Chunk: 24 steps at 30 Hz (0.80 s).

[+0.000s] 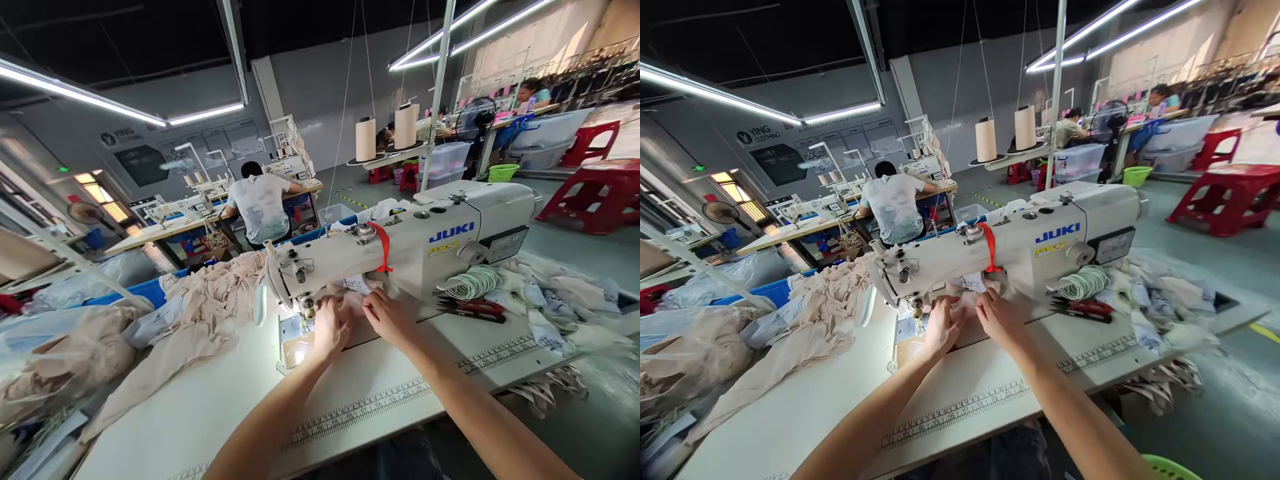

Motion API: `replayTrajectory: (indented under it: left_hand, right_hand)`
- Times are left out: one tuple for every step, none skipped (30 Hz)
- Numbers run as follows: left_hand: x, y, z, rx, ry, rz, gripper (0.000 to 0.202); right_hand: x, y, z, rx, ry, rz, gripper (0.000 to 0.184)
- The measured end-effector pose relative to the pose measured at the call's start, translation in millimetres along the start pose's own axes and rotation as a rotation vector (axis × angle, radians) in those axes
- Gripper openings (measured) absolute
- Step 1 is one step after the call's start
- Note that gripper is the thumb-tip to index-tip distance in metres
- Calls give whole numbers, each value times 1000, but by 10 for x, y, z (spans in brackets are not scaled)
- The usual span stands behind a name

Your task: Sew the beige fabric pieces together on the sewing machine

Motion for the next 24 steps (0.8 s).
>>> replayTrajectory:
  left_hand:
    - [-38, 20, 20, -15, -17, 9, 13]
    - [-68, 35, 45, -15, -35, 7, 10]
    - [-85, 42, 74, -2, -49, -3, 10]
    - [-86, 35, 105, 20, -59, -10, 12]
    - [-67, 14, 133, 49, -70, -17, 15]
    - [-26, -23, 153, 84, -89, -25, 18]
    - [37, -74, 160, 122, -119, -40, 21]
    - [117, -140, 152, 162, -161, -63, 23]
    - [211, -221, 129, 202, -207, -92, 26]
    - [313, -317, 91, 238, -251, -119, 27]
    - [415, -428, 40, 264, -288, -139, 29]
    - [511, -552, -21, 271, -318, -145, 30]
    - [598, -685, -89, 254, -343, -141, 32]
    - [674, -821, -162, 213, -370, -127, 32]
    - [737, -955, -232, 147, -397, -104, 31]
    - [789, -1083, -297, 61, -421, -76, 30]
    - [828, -1200, -352, -36, -438, -49, 28]
    - [858, -1301, -398, -130, -448, -26, 26]
    - [880, -1387, -437, -209, -448, -11, 24]
    - [897, -1459, -475, -265, -438, -6, 21]
    - [911, -1524, -515, -295, -420, -9, 18]
    - [923, -1588, -561, -297, -396, -18, 14]
    - [935, -1660, -614, -281, -368, -26, 12]
    - [945, -1748, -675, -261, -337, -29, 13]
  right_hand:
    - [-4, 0, 14, -21, -4, 7, 22]
    - [-6, -1, 24, -37, -3, 5, 21]
    - [-3, -2, 29, -44, -1, -12, 19]
    - [2, -6, 30, -38, 3, -42, 17]
    - [10, -14, 28, -21, 7, -78, 16]
    - [19, -28, 24, 0, 11, -113, 16]
    - [27, -47, 18, 19, 15, -144, 17]
    - [32, -70, 13, 34, 20, -167, 17]
    - [34, -94, 8, 44, 28, -182, 18]
    - [33, -114, 4, 51, 38, -193, 19]
    - [29, -127, 1, 53, 41, -203, 20]
    - [24, -133, -2, 52, 38, -208, 20]
    - [20, -130, 0, 49, 33, -206, 21]
    - [17, -116, 4, 44, 23, -200, 22]
    - [17, -93, 13, 39, 13, -188, 21]
    - [20, -62, 28, 30, 4, -168, 21]
    - [25, -24, 48, 19, -1, -138, 22]
    - [31, 18, 73, 0, -5, -98, 23]
    - [36, 62, 101, -28, -10, -50, 24]
    - [39, 104, 133, -63, -14, 5, 27]
    - [40, 144, 162, -113, -27, 59, 29]
    - [38, 179, 191, -173, -48, 109, 31]
    - [35, 203, 219, -233, -64, 160, 33]
    - [31, 216, 247, -282, -72, 212, 34]
Point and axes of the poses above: each hand's wrist, its own x-axis away from the middle knuckle, its own y-axis out of the palm, z = x × y, the point moved 3 cm from there along -x, towards the middle knuckle, and after that the axes turned 10 degrees about x, right-handed, at the moved point
